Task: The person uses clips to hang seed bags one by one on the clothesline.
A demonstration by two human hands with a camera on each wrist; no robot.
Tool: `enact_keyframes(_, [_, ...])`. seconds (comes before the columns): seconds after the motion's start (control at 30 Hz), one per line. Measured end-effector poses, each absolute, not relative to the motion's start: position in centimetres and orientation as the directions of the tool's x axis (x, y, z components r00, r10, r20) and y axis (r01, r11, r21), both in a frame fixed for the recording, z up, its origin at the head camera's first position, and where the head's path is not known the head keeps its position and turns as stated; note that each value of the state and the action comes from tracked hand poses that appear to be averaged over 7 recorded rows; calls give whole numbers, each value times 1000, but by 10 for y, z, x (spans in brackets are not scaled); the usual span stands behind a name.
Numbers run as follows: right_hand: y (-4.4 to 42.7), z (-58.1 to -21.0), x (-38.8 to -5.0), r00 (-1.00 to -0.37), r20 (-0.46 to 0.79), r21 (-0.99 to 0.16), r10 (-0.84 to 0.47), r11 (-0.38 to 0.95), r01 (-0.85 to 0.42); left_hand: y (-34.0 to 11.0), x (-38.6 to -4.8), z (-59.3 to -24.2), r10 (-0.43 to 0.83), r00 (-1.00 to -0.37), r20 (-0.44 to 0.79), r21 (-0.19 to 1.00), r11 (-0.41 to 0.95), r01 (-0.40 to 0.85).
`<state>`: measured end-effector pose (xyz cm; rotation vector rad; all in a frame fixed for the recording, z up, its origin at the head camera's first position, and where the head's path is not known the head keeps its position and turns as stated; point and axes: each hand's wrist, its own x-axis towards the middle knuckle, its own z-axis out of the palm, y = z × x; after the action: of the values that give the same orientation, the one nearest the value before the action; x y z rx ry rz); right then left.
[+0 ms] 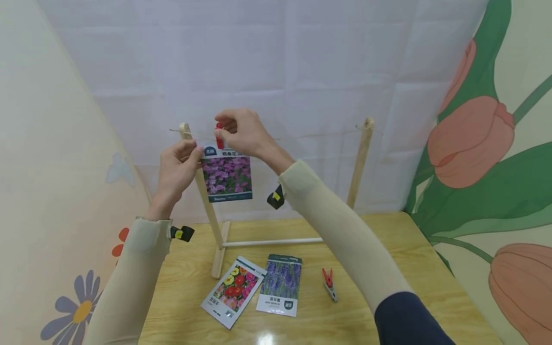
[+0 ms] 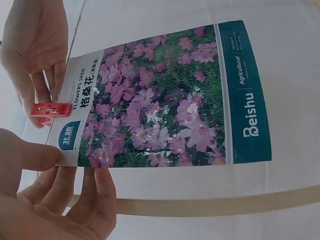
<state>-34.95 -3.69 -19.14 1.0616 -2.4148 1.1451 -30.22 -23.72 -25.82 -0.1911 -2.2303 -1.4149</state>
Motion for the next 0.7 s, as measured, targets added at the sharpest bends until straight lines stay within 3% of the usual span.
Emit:
enact_keyframes(0.27, [-35,-194,-349,-705,502,-567,-501,425,-705,-240,-302,-260,-112,-881,461,808,464,364])
enact_keyframes(0.7, [-30,-197,-347,-668,540,-541,-512,396,-742,-243,-298,-265,-102,-886,452,803,480,354])
